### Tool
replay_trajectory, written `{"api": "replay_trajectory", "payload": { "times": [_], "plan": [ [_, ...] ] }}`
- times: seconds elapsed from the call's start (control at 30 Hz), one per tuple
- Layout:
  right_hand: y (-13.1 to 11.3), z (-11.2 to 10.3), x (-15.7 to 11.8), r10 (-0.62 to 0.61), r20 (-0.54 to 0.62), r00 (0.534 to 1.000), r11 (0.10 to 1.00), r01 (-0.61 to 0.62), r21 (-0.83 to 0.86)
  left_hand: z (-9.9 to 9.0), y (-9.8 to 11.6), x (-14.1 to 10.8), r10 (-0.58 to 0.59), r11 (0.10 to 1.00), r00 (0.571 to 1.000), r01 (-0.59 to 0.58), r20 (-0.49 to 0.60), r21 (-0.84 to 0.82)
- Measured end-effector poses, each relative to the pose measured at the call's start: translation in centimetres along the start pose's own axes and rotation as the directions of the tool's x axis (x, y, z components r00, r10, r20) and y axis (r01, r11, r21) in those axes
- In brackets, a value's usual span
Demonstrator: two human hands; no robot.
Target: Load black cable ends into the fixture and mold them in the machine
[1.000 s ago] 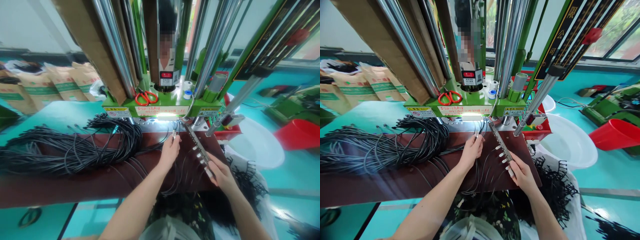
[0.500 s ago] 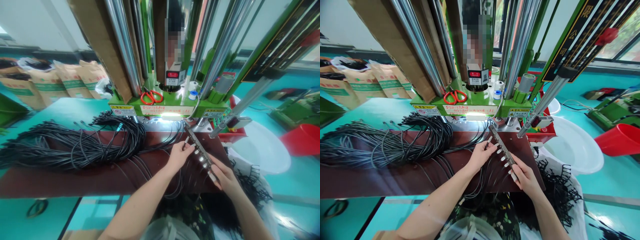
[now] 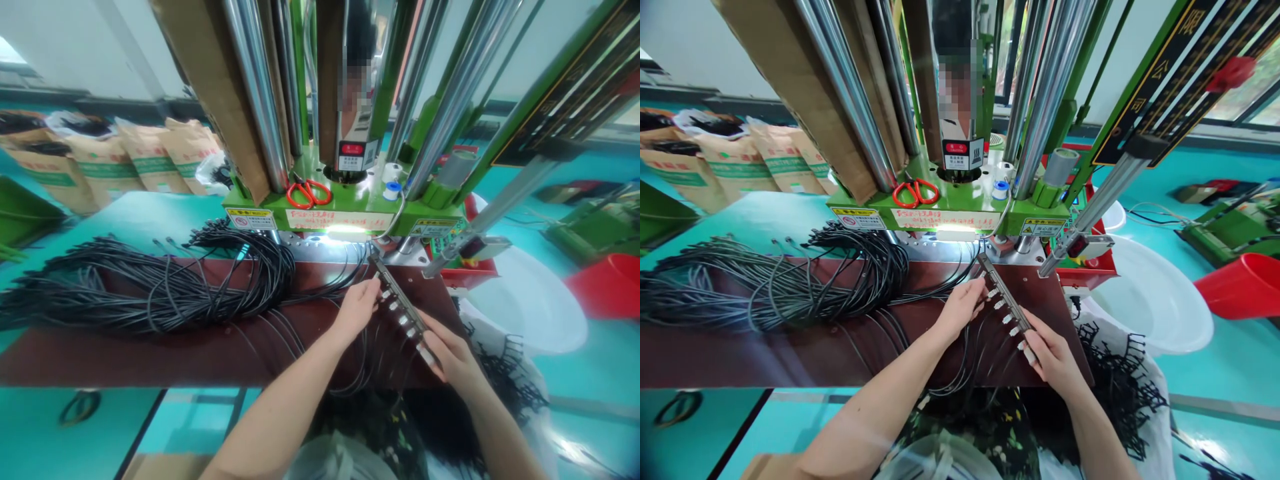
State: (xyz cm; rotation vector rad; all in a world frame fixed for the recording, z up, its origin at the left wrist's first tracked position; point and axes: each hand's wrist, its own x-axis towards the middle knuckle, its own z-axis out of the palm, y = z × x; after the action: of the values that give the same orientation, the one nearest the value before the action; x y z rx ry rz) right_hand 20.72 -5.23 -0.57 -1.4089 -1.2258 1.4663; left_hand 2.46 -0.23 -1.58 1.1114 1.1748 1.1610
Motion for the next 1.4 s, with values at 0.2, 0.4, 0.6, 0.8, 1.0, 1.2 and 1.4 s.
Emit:
{"api": "replay_trajectory", "payload": {
  "times": [0.2, 0.4, 0.6, 0.8, 1.0, 1.2, 1.4],
  "plan": [
    [-0.3, -0.1, -0.3, -0.004, 0.017, 1.0, 1.0, 0.004, -0.011, -0.4, 0.5, -0.1, -0.106, 0.992, 0.985, 0.114, 0.135, -0.052],
    [-0.4, -0.5, -0.2, 0.005, 0.046, 0.999, 1.0, -0.004, -0.014, -0.3, 1.1, -0.2, -0.243, 0.94, 0.95, 0.28, 0.194, -0.192],
    [-0.2, -0.6, -0.3, 0.01, 0.067, 0.998, 0.999, -0.006, -0.051, -0.8, 1.4, -0.1, -0.279, 0.939, 0.934, 0.314, 0.222, -0.143],
    [0.4, -1.5, 0.2, -0.088, 0.153, 0.984, 0.968, 0.121, -0.22, -0.8, 0.5, 0.0, -0.177, 0.976, 0.965, 0.198, 0.194, -0.093],
    [0.8, -0.8, 0.3, -0.067, 0.079, 0.995, 0.988, 0.077, -0.133, -0.7, 0.1, 0.3, -0.144, 0.988, 0.977, 0.152, 0.157, -0.042],
    [0.6, -0.2, -0.2, 0.027, 0.014, 1.0, 0.999, -0.028, 0.042, -2.0, 2.0, -0.5, -0.221, 0.973, 0.882, 0.173, 0.416, 0.15],
    [1.1, -0.8, 0.2, 0.018, 0.04, 0.999, 1.0, -0.018, -0.014, -1.5, 1.5, -0.6, -0.234, 0.97, 0.876, 0.237, 0.422, 0.046]
  ]
}}
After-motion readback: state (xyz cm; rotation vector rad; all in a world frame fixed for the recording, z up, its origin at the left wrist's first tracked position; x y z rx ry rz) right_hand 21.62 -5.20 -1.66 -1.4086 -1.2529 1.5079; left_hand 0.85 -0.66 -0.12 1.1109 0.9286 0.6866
